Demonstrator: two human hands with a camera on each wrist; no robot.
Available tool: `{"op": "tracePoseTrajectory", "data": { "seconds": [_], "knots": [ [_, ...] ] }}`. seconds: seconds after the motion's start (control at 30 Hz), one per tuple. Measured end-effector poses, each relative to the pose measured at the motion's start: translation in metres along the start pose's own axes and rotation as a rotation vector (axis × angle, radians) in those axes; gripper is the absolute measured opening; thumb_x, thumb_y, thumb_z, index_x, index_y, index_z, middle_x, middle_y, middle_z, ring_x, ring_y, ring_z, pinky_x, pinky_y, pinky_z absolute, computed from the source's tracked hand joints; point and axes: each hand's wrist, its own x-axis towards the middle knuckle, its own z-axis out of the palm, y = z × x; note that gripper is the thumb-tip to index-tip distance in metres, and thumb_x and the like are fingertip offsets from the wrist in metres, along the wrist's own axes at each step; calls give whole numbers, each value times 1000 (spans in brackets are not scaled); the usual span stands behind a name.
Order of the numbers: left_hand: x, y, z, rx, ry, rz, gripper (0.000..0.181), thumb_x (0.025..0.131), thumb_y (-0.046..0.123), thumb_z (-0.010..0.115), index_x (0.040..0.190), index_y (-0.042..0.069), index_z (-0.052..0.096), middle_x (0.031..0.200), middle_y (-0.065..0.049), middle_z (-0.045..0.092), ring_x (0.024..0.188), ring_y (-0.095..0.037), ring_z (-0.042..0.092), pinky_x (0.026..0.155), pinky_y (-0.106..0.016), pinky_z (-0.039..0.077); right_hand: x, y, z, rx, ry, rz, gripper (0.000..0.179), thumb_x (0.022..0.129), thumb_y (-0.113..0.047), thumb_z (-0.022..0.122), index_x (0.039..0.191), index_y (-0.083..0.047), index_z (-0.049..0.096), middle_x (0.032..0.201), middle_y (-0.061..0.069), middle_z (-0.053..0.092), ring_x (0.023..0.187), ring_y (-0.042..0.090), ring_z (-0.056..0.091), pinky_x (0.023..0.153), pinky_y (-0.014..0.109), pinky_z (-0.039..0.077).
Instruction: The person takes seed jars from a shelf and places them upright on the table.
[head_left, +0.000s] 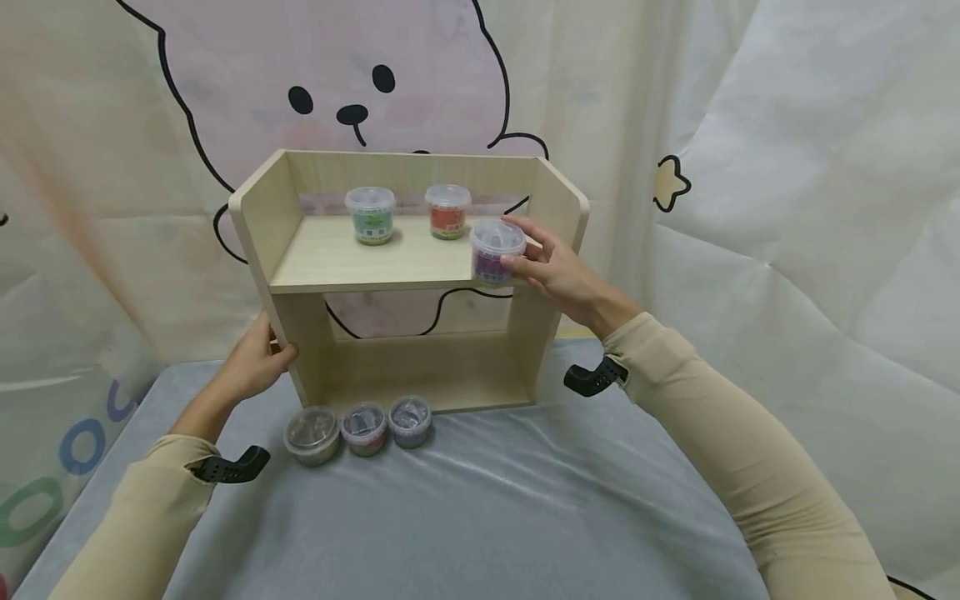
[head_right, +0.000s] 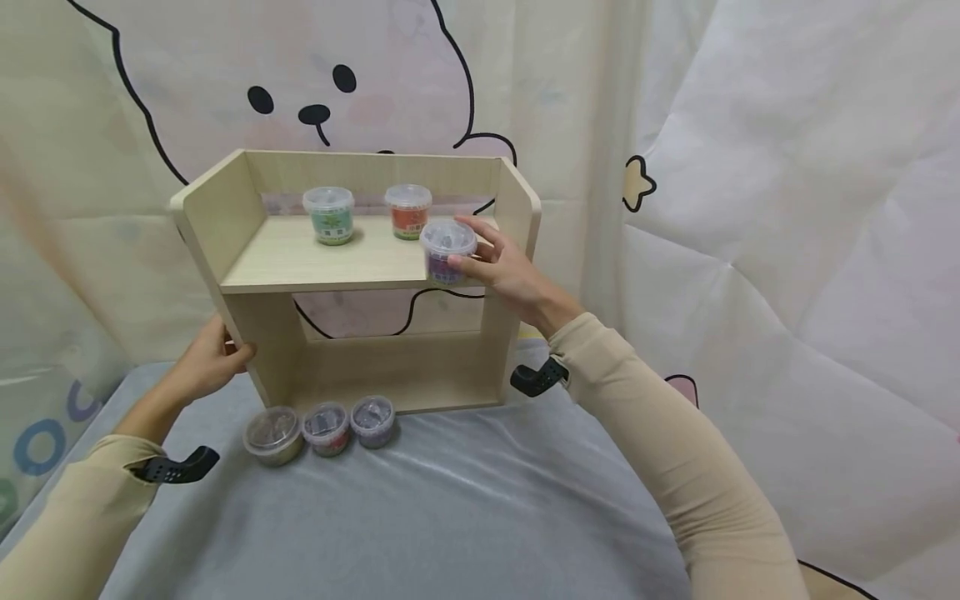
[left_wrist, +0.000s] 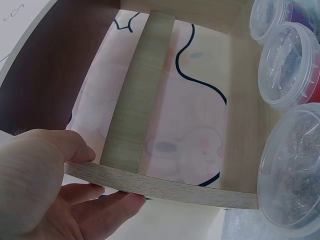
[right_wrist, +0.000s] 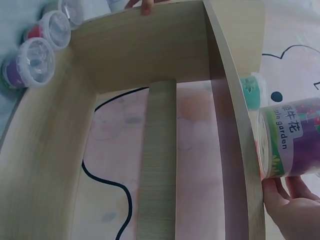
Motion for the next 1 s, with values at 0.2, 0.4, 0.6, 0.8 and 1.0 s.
{"op": "tracePoseTrajectory", "data": {
  "seconds": [0.2, 0.4, 0.6, 0.8, 1.0],
  "knots": [
    [0, -1, 1, -4, 0, 1, 72, 99, 3, 47, 160, 8, 10, 150, -40, 34, 123, -64, 51, 81, -61, 59, -7, 3, 1, 25, -30, -7, 66, 103, -4, 53, 160, -24, 29, 158, 9, 36, 139, 17, 42, 128, 42, 24],
    [0, -1, 0, -11, -3, 3, 72, 99, 2, 47, 160, 7, 9, 150, -40, 33, 123, -65, 51, 82, -62, 59, -14, 5, 4, 6, -60, 2, 67, 103, -2, 52, 161, -23, 27, 156, 10, 40, 138, 16, 44, 127, 42, 25],
    [-1, -1, 0, -16, 2, 7, 70, 98, 1, 47, 158, 5, 12, 149, -40, 34, 123, -64, 51, 80, -58, 60, -19, 9, 10, 5, -80, -24, 67, 101, 3, 51, 160, -19, 28, 148, 9, 47, 132, 14, 49, 124, 38, 29],
    [-4, -1, 0, -8, 8, 4, 72, 98, 1, 48, 159, 6, 11, 150, -39, 36, 125, -62, 50, 81, -59, 59, -26, 15, 16, -15, -106, -19, 70, 100, 2, 55, 161, -16, 26, 146, 9, 48, 130, 12, 50, 124, 39, 29],
    [-3, 2, 0, -16, 10, -8, 77, 99, 2, 49, 162, 12, 7, 152, -37, 34, 126, -62, 50, 83, -63, 58, -30, 26, 21, -24, -116, -15, 69, 99, 3, 53, 160, -14, 27, 144, 10, 49, 127, 11, 52, 111, 27, 41]
  ]
}}
